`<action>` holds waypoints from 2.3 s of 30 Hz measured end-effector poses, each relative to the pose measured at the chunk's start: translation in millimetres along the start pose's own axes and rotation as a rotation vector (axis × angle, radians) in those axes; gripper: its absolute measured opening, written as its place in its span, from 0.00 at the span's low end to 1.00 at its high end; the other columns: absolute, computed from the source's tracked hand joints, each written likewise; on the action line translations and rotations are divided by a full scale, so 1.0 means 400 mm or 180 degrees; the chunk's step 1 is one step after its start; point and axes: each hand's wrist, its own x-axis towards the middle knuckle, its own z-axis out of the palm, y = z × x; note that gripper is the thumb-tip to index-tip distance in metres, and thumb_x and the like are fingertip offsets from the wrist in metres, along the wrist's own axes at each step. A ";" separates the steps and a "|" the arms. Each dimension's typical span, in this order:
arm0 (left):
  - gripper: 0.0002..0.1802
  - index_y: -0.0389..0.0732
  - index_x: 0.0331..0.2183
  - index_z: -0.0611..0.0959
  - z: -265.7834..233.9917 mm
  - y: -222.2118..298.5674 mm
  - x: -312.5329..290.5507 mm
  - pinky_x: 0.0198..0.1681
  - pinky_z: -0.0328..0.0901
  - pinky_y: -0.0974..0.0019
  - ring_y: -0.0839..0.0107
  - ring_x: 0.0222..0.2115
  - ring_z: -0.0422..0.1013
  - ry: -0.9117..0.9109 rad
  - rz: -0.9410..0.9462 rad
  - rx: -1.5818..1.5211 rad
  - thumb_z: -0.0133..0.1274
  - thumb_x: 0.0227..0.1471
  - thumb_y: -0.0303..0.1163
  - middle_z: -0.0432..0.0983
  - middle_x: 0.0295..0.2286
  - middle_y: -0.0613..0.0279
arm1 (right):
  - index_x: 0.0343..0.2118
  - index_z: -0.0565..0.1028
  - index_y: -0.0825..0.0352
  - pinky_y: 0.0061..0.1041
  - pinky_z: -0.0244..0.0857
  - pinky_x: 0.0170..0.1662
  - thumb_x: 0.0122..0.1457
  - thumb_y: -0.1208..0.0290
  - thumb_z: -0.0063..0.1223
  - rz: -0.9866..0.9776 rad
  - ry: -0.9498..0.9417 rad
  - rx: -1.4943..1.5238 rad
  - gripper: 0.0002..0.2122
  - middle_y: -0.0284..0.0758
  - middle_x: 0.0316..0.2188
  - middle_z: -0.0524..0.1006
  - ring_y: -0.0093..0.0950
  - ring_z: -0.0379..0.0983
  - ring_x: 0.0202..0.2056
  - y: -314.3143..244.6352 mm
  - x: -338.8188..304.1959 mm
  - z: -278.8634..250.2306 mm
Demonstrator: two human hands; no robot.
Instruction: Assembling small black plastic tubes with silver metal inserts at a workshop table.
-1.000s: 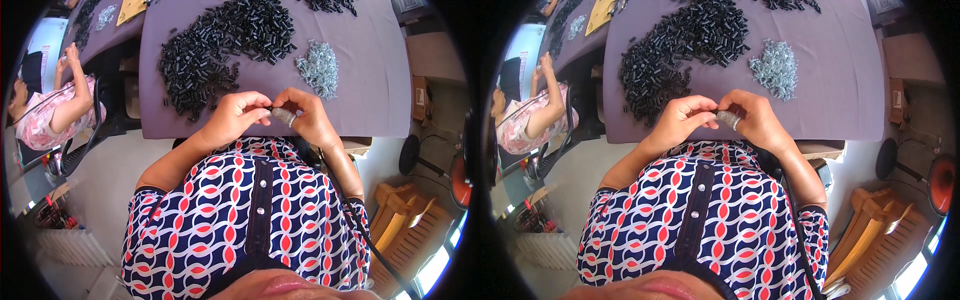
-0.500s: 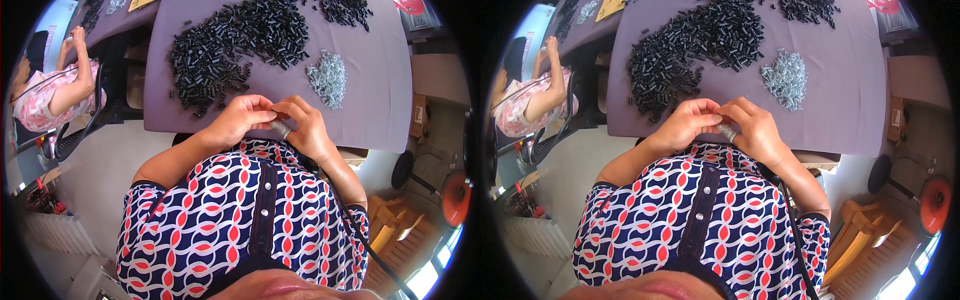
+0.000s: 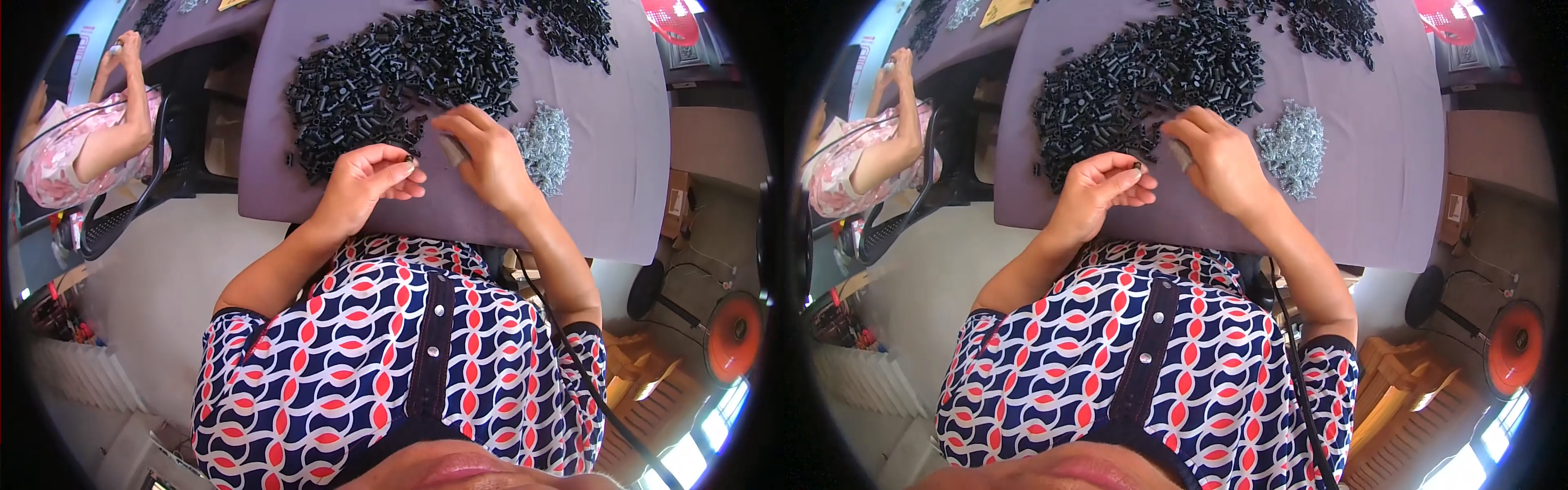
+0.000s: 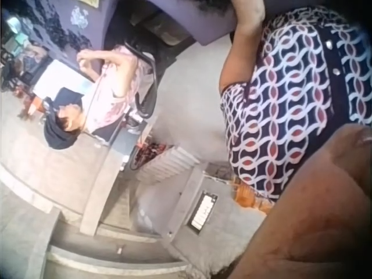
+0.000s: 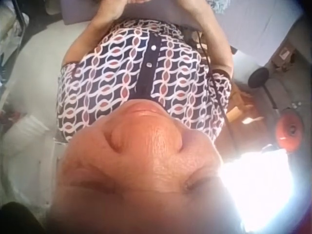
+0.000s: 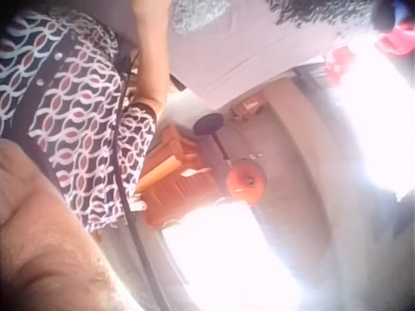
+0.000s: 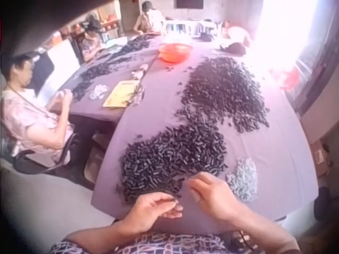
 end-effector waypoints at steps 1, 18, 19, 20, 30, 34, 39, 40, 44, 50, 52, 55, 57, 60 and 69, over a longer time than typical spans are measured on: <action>0.10 0.34 0.42 0.81 -0.011 0.002 -0.002 0.38 0.74 0.69 0.67 0.31 0.80 0.0003 0.0062 0.0116 0.53 0.60 0.29 0.82 0.35 0.53 | 0.41 0.77 0.69 0.32 0.72 0.39 0.51 0.84 0.56 -0.0008 -0.0013 0.0004 0.13 0.38 0.38 0.75 0.37 0.75 0.37 0.009 0.022 0.012; 0.11 0.31 0.42 0.80 0.007 0.012 0.021 0.35 0.73 0.70 0.69 0.29 0.79 -0.0262 0.0293 0.0477 0.56 0.57 0.24 0.82 0.33 0.53 | 0.37 0.76 0.71 0.20 0.69 0.44 0.57 0.84 0.58 0.1526 -0.0439 0.2331 0.06 0.30 0.37 0.75 0.21 0.75 0.38 -0.040 -0.045 -0.018; 0.10 0.30 0.41 0.81 0.019 0.014 0.021 0.35 0.73 0.70 0.71 0.29 0.78 -0.0292 0.0275 0.0404 0.56 0.57 0.23 0.81 0.33 0.55 | 0.37 0.76 0.71 0.20 0.69 0.44 0.57 0.84 0.58 0.1544 -0.0414 0.2340 0.06 0.30 0.37 0.75 0.21 0.75 0.38 -0.041 -0.057 -0.021; 0.08 0.30 0.39 0.81 0.030 0.016 0.020 0.35 0.73 0.71 0.72 0.29 0.78 -0.0322 0.0257 0.0333 0.56 0.56 0.22 0.81 0.32 0.57 | 0.38 0.77 0.72 0.21 0.70 0.45 0.57 0.85 0.58 0.1636 -0.0334 0.2716 0.07 0.31 0.39 0.76 0.22 0.75 0.40 -0.043 -0.069 -0.024; 0.10 0.30 0.41 0.81 0.084 0.022 0.013 0.36 0.73 0.71 0.72 0.29 0.78 -0.0599 -0.0026 0.0762 0.56 0.57 0.24 0.82 0.33 0.54 | 0.38 0.77 0.72 0.23 0.72 0.48 0.55 0.89 0.57 0.1211 0.0079 0.2679 0.09 0.35 0.39 0.76 0.25 0.76 0.43 -0.021 -0.136 -0.040; 0.09 0.30 0.40 0.80 0.102 0.027 0.011 0.36 0.73 0.71 0.72 0.29 0.78 -0.0635 0.0004 0.0775 0.56 0.57 0.24 0.81 0.33 0.55 | 0.38 0.77 0.72 0.23 0.72 0.47 0.54 0.88 0.58 0.1230 0.0098 0.2778 0.09 0.34 0.39 0.77 0.25 0.75 0.42 -0.018 -0.148 -0.051; 0.09 0.30 0.40 0.80 0.109 0.023 0.006 0.37 0.72 0.71 0.72 0.29 0.78 -0.0662 0.0052 0.0798 0.56 0.57 0.25 0.81 0.33 0.55 | 0.36 0.78 0.70 0.22 0.70 0.44 0.53 0.87 0.60 0.1201 0.0015 0.2513 0.09 0.33 0.37 0.77 0.23 0.75 0.41 -0.032 -0.148 -0.064; 0.09 0.30 0.40 0.80 0.110 0.022 0.005 0.37 0.72 0.71 0.73 0.29 0.77 -0.0635 0.0066 0.0784 0.56 0.57 0.24 0.81 0.33 0.56 | 0.36 0.78 0.70 0.22 0.70 0.44 0.53 0.87 0.60 0.1198 0.0019 0.2508 0.09 0.33 0.37 0.77 0.23 0.75 0.41 -0.036 -0.145 -0.068; 0.07 0.30 0.38 0.80 0.118 -0.001 0.001 0.34 0.71 0.74 0.76 0.28 0.76 -0.0483 0.0488 0.0849 0.57 0.56 0.22 0.80 0.31 0.62 | 0.36 0.78 0.70 0.20 0.69 0.40 0.52 0.86 0.60 0.1098 -0.0092 0.1970 0.09 0.32 0.34 0.77 0.22 0.76 0.37 -0.058 -0.126 -0.083; 0.07 0.31 0.38 0.81 0.119 -0.007 0.003 0.33 0.71 0.74 0.75 0.30 0.77 -0.0170 0.1613 0.2137 0.57 0.54 0.19 0.79 0.32 0.59 | 0.36 0.79 0.72 0.20 0.69 0.37 0.51 0.88 0.58 0.1101 -0.0192 0.1729 0.10 0.33 0.32 0.76 0.22 0.76 0.34 -0.064 -0.105 -0.094; 0.08 0.31 0.38 0.81 0.113 -0.018 0.018 0.32 0.71 0.73 0.75 0.30 0.77 -0.0163 0.1943 0.2290 0.57 0.54 0.19 0.79 0.32 0.59 | 0.36 0.79 0.71 0.20 0.69 0.37 0.51 0.88 0.58 0.1238 -0.0164 0.1899 0.10 0.33 0.32 0.76 0.22 0.76 0.34 -0.062 -0.104 -0.087; 0.07 0.31 0.38 0.81 0.117 -0.012 0.024 0.32 0.71 0.73 0.76 0.30 0.77 -0.0222 0.1600 0.2070 0.58 0.54 0.20 0.80 0.31 0.59 | 0.35 0.79 0.72 0.20 0.69 0.37 0.50 0.89 0.58 0.1430 0.0086 0.2149 0.09 0.33 0.31 0.76 0.21 0.76 0.33 -0.055 -0.119 -0.066; 0.07 0.31 0.37 0.81 0.105 -0.003 0.037 0.32 0.71 0.74 0.76 0.29 0.77 -0.0509 0.0694 0.1290 0.58 0.55 0.21 0.80 0.30 0.60 | 0.41 0.77 0.73 0.21 0.70 0.46 0.53 0.91 0.53 0.1642 -0.0173 0.1934 0.13 0.34 0.37 0.78 0.23 0.76 0.39 -0.050 -0.134 -0.060; 0.06 0.31 0.36 0.81 0.101 -0.002 0.042 0.33 0.70 0.74 0.76 0.26 0.76 -0.0752 0.0441 0.0878 0.58 0.55 0.23 0.80 0.30 0.59 | 0.45 0.77 0.72 0.21 0.70 0.44 0.53 0.90 0.55 0.1751 0.0115 0.2335 0.15 0.35 0.40 0.79 0.23 0.77 0.39 -0.069 -0.139 -0.053; 0.07 0.31 0.37 0.81 0.123 0.004 0.037 0.33 0.70 0.74 0.77 0.27 0.75 -0.0624 0.0509 0.0818 0.57 0.55 0.23 0.81 0.30 0.58 | 0.48 0.75 0.76 0.23 0.72 0.48 0.59 0.88 0.51 0.1906 -0.0052 0.3413 0.13 0.37 0.42 0.80 0.24 0.77 0.42 -0.028 -0.169 -0.084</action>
